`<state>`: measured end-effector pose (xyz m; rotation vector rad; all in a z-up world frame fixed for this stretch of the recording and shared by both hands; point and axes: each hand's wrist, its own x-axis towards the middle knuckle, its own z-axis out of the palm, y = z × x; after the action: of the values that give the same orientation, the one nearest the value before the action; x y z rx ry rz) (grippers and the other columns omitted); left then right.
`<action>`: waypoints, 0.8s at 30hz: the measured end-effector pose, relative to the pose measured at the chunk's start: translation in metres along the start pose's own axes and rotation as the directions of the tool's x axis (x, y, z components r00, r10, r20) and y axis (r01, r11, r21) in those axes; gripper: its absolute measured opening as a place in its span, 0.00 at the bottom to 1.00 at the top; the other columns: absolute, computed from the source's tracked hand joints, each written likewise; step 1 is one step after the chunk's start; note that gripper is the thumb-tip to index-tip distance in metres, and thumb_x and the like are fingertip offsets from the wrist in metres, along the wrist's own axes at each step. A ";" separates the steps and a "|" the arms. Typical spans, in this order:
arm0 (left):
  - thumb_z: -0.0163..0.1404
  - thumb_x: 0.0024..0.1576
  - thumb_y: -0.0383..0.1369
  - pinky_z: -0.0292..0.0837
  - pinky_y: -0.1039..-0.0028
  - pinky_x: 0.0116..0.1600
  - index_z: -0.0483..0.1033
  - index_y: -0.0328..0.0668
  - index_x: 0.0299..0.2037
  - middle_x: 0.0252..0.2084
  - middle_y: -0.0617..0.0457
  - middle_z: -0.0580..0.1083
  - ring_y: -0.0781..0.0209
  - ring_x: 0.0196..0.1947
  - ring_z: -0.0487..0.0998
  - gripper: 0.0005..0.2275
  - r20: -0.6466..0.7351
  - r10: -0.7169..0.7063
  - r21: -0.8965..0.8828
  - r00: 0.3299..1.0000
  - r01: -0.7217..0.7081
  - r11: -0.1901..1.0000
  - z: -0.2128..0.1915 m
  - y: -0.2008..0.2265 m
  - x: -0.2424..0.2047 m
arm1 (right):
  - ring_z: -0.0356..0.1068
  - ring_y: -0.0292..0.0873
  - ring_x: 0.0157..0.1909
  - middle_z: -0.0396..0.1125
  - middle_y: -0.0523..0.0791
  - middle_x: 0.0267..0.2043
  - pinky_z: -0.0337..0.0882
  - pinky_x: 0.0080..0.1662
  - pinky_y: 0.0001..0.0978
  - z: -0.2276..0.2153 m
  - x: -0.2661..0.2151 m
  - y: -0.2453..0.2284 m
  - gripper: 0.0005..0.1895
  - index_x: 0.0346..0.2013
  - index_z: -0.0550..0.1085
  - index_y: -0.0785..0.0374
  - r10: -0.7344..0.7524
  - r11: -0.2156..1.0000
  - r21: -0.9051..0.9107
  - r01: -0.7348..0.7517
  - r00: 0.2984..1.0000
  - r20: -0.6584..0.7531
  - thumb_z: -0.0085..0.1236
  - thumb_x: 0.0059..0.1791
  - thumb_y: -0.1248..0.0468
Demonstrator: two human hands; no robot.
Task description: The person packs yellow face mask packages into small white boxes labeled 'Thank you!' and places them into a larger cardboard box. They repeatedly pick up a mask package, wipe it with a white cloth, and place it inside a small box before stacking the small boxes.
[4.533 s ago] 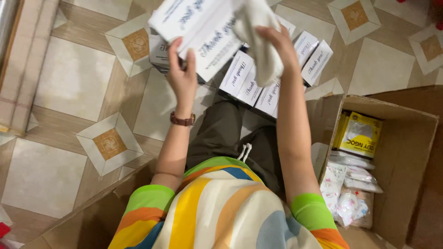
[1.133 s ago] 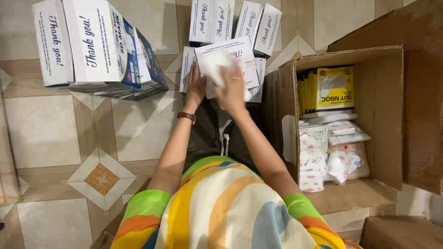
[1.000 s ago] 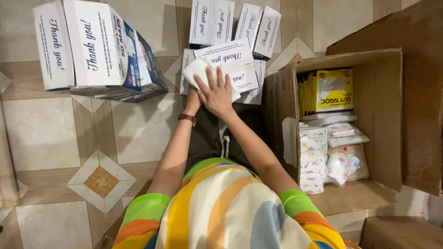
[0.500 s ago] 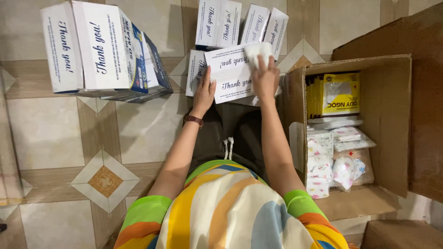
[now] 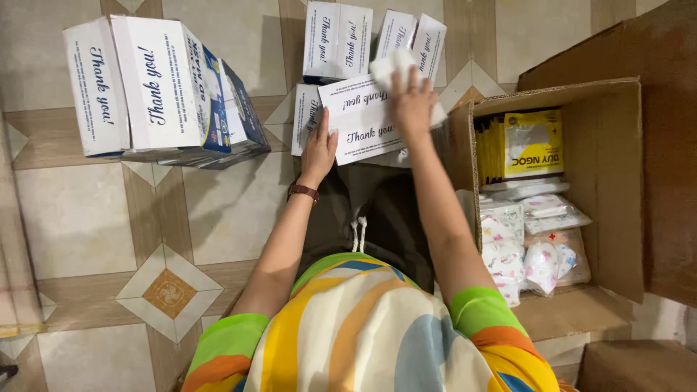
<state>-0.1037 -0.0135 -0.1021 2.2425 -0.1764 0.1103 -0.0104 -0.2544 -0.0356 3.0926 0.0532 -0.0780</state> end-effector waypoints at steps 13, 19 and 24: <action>0.54 0.65 0.39 0.74 0.59 0.57 0.66 0.47 0.66 0.58 0.41 0.77 0.44 0.57 0.79 0.21 -0.022 -0.131 -0.004 0.991 0.131 0.991 -0.015 0.003 0.012 | 0.72 0.48 0.59 0.68 0.53 0.63 0.76 0.56 0.39 0.003 -0.091 0.037 0.27 0.73 0.61 0.59 0.455 0.214 0.976 -0.043 0.888 -0.061 0.45 0.59 0.57; 0.56 0.57 0.33 0.75 0.66 0.60 0.66 0.40 0.66 0.62 0.43 0.72 0.52 0.59 0.78 0.26 -0.052 -0.218 -0.384 0.975 0.182 0.905 -0.007 0.022 -0.009 | 0.73 0.49 0.55 0.68 0.55 0.59 0.78 0.52 0.40 -0.039 -0.175 0.038 0.31 0.72 0.58 0.62 0.526 -0.089 0.996 -0.023 0.848 0.066 0.47 0.57 0.52; 0.52 0.68 0.34 0.71 0.71 0.65 0.75 0.30 0.54 0.65 0.47 0.73 0.61 0.53 0.77 0.12 -0.059 -0.369 -0.911 0.927 0.102 0.401 -0.006 0.018 -0.021 | 0.73 0.52 0.56 0.64 0.59 0.60 0.77 0.54 0.42 -0.060 -0.218 0.050 0.40 0.73 0.53 0.65 0.541 -0.340 0.935 0.103 0.834 0.105 0.53 0.54 0.47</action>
<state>-0.1272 -0.0188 -0.0873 1.0983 0.2123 0.1090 -0.2229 -0.3089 0.0379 4.4207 -1.6416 1.4161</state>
